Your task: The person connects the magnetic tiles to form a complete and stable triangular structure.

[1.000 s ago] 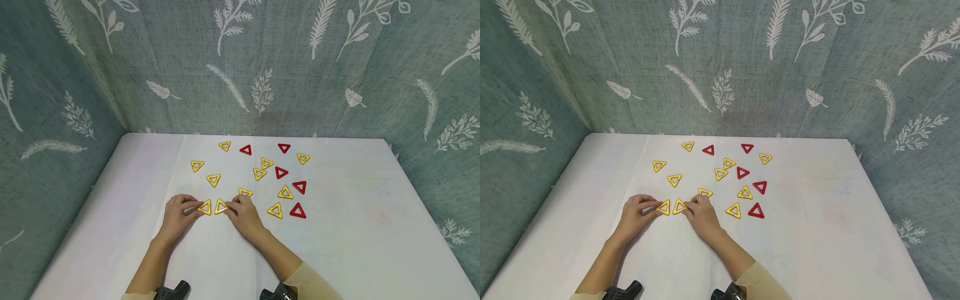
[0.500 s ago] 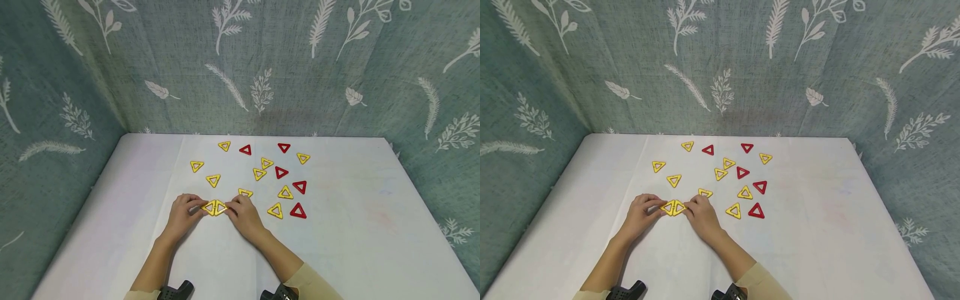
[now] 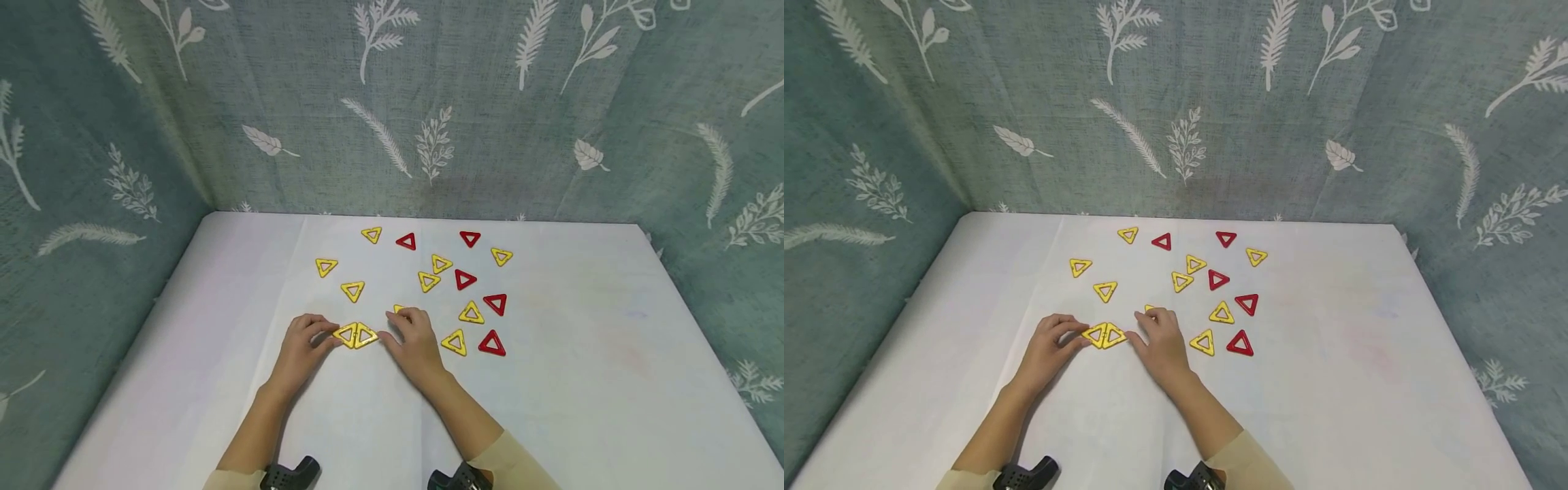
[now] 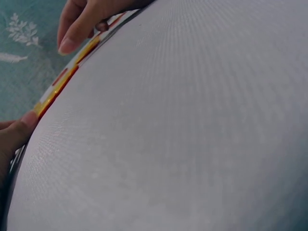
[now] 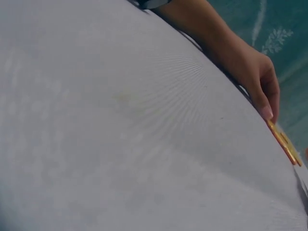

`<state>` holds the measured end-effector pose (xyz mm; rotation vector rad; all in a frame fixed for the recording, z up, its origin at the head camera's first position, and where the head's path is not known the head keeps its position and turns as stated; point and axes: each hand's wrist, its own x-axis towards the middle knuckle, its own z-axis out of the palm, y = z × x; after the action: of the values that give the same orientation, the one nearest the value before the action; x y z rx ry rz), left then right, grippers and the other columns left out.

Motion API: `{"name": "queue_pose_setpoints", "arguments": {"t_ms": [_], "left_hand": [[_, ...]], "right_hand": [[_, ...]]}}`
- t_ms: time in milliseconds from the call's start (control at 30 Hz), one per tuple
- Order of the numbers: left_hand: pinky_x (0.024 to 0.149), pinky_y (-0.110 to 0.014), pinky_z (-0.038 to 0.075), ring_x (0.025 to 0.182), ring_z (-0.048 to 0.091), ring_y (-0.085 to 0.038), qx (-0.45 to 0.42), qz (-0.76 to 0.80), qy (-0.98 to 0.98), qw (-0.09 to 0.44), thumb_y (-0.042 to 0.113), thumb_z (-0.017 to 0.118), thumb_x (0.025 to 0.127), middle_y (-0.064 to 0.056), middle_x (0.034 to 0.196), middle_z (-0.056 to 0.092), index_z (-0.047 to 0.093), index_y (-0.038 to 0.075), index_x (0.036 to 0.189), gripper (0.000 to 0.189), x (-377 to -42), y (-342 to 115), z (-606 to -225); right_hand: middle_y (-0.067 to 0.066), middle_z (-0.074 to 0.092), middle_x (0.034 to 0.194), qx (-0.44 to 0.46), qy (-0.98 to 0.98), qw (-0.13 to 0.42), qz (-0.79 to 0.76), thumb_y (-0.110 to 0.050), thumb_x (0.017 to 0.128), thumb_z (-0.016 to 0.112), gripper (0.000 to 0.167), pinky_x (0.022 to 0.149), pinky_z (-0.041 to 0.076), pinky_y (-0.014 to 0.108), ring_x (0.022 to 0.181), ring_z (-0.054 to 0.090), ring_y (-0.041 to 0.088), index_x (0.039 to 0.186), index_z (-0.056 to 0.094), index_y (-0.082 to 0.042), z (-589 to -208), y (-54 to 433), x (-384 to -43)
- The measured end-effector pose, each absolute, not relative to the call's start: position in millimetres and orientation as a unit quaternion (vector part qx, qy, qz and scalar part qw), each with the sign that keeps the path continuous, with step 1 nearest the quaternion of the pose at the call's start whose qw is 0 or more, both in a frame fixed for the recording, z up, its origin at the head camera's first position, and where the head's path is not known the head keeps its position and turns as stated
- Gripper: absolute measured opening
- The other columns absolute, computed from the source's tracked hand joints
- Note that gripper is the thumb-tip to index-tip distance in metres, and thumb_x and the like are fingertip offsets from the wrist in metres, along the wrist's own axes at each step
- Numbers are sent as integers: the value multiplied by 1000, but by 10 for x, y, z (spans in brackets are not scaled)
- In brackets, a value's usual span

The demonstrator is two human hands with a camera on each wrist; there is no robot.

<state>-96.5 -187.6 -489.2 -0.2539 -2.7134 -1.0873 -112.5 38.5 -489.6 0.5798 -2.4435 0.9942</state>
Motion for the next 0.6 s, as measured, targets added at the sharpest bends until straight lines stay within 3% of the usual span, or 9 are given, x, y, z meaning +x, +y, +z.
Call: {"name": "queue_pose_setpoints", "arguments": {"t_ms": [133, 333, 467, 600], "left_hand": [[91, -43, 42, 105, 50, -24, -86, -366, -919, 115, 19, 76, 77, -4, 101, 58, 71, 7, 98, 25, -958, -1855, -4892], [86, -42, 44, 98, 55, -25, -109, -318, -927, 167, 22, 78, 75, -6, 99, 60, 71, 6, 97, 28, -946, -1817, -4924], [84, -44, 43, 95, 57, -29, -125, -311, -919, 206, 24, 84, 67, -9, 97, 61, 70, 5, 96, 37, -929, -1783, -4940], [83, -45, 41, 94, 56, -29, -122, -328, -912, 212, 30, 89, 58, -11, 98, 59, 70, 4, 98, 51, -919, -1743, -4953]], "right_hand": [[9, 57, 100, 178, -884, 236, 363, -16, 77, 78, 31, 80, 48, 32, 93, 53, 22, 105, 71, -3, -4909, 469, -1181], [12, 58, 99, 129, -893, 199, 382, -10, 82, 73, 23, 82, 49, 38, 94, 57, 27, 103, 71, -1, -4891, 624, -1240], [14, 59, 99, 122, -900, 181, 378, -6, 84, 70, 20, 82, 49, 39, 93, 58, 28, 102, 70, 0, -4875, 662, -1257], [15, 56, 105, 122, -899, 119, 403, -8, 86, 66, 25, 85, 48, 40, 97, 56, 27, 109, 68, 1, -4863, 702, -1279]]}}
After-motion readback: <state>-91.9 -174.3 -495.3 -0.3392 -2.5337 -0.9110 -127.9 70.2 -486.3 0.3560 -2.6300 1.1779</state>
